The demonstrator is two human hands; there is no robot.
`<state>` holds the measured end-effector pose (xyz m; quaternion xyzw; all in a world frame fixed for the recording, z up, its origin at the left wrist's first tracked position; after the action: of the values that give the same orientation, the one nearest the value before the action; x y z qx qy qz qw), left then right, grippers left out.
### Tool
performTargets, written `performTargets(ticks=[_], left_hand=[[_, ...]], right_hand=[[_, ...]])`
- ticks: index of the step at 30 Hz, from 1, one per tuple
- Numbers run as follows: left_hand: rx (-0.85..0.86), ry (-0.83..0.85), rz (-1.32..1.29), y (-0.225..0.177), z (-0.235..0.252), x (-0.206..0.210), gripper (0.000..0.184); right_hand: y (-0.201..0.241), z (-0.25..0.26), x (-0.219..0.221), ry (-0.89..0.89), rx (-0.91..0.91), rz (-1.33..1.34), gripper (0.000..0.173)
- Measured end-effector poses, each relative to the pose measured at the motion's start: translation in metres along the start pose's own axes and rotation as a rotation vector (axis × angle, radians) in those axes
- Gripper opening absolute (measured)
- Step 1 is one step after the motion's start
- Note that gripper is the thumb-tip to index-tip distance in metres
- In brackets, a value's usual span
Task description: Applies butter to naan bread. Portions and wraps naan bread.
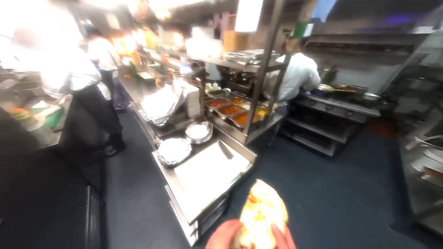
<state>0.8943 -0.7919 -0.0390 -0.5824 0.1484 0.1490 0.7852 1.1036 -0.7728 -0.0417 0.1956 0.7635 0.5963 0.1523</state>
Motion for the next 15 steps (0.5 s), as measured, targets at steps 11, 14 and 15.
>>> performTargets(ticks=[11, 14, 15], left_hand=[[-0.533, -0.438, -0.337, 0.161, 0.166, -0.037, 0.085], [-0.592, -0.594, -0.326, 0.211, 0.183, -0.023, 0.081], [-0.613, -0.644, -0.307, 0.224, 0.185, -0.016, 0.078]], right_hand=[[-0.014, 0.170, 0.291, 0.797, -0.193, -0.487, 0.061], [-0.036, 0.232, 0.324, 0.923, -0.214, -0.596, 0.061], [-0.039, 0.256, 0.328, 0.878, -0.294, -0.693, 0.057]])
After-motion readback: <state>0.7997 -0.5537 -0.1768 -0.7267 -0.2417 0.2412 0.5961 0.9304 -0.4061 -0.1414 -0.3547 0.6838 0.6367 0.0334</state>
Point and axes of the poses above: each hand's wrist, its own z-axis towards the middle knuckle, its own x-axis out of the palm, y = z × x, the point moved 3 cm from there along z, towards the middle knuckle, and after that the axes turned 13 degrees about -y, right-handed, at the moved point
